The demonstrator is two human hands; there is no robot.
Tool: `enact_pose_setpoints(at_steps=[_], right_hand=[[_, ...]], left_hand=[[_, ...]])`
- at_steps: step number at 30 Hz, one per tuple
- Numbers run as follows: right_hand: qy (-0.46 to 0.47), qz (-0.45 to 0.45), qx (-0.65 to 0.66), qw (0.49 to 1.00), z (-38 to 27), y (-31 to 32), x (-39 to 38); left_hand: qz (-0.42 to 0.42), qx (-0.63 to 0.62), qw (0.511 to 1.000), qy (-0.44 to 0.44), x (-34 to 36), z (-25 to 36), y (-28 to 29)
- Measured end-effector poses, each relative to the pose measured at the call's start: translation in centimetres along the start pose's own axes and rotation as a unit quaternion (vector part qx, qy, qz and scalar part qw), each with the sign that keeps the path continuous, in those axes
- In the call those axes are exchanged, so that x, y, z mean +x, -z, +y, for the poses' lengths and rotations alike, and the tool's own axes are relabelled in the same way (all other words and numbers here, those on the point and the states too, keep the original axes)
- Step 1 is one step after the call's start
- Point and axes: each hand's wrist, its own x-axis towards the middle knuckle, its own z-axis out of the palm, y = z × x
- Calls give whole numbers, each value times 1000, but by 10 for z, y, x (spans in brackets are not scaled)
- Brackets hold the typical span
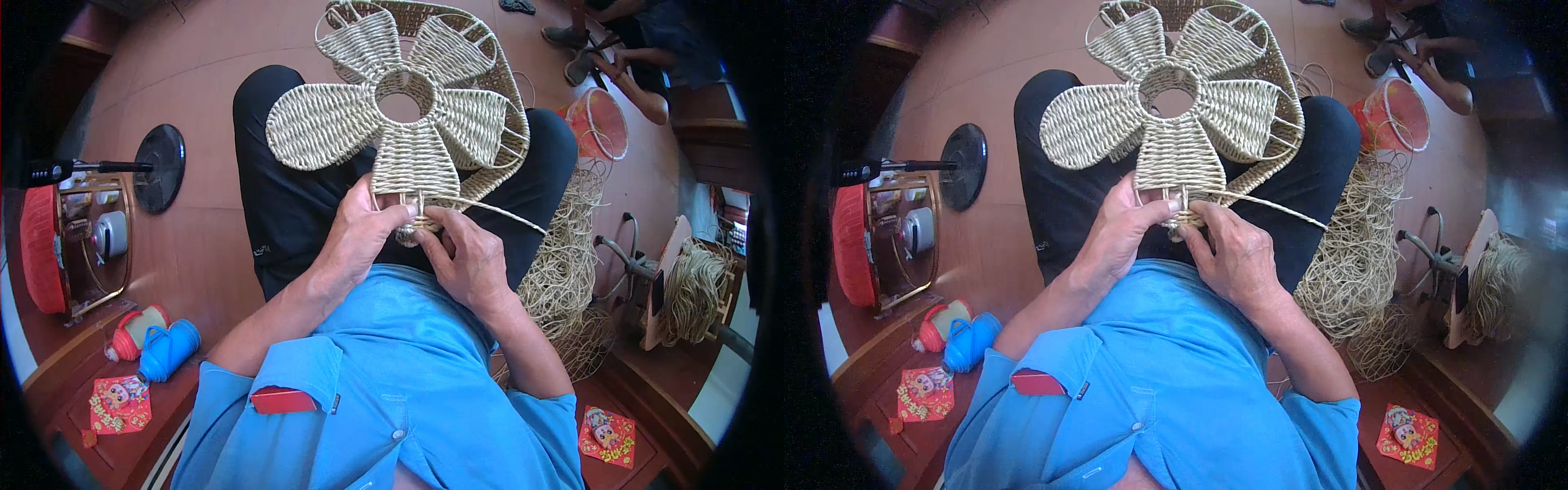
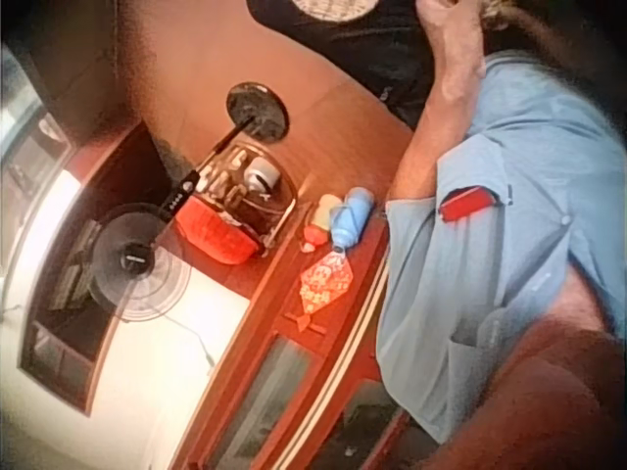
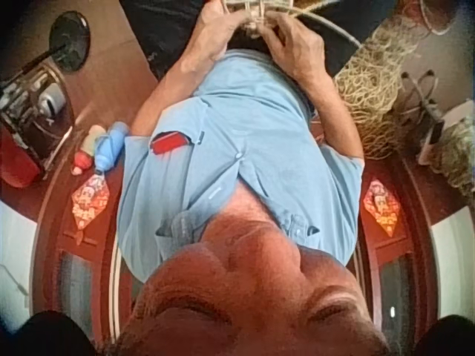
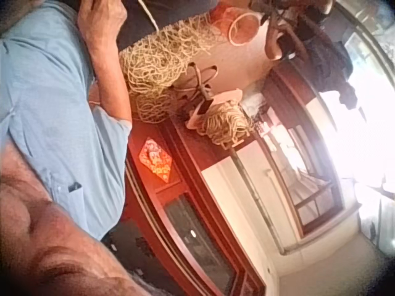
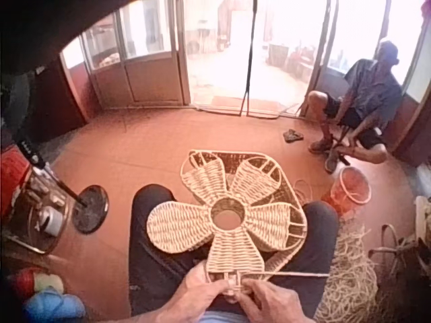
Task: Weaving straw or plant fibers into a flower-shaped basket base.
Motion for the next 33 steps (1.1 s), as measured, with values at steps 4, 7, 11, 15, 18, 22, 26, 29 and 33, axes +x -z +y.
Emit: enact_pose_setpoints(at_steps=[4, 7, 11, 15, 18, 22, 26, 29, 33], right_hand=[[-15, -10, 2, 1000, -4, 4, 2], [-6, -8, -3, 1000, -4, 3, 3], [2, 2, -20, 1000, -3, 0, 1], [3, -2, -22, 1000, -9, 2, 2], [15, 17, -31, 999, -10, 0, 3], [42, 49, -49, 997, -14, -1, 4], [82, 66, -40, 994, -21, -4, 8], [104, 61, -59, 991, -19, -11, 12], [109, 55, -54, 991, -19, -21, 15]], left_hand=[[-36, -54, 998, 4, -3, -3, 13], [-83, -164, 981, 57, -1, -1, 14], [22, -70, 997, 12, -13, 2, 3], [91, -53, 994, 6, -18, -4, 9], [90, -84, 992, -6, -17, -8, 17], [25, -258, 966, 27, -19, -13, 28], [-10, -342, 939, 28, -18, -24, 32], [34, -311, 950, 17, -24, -20, 21], [146, -260, 955, 10, -32, -12, 16]])
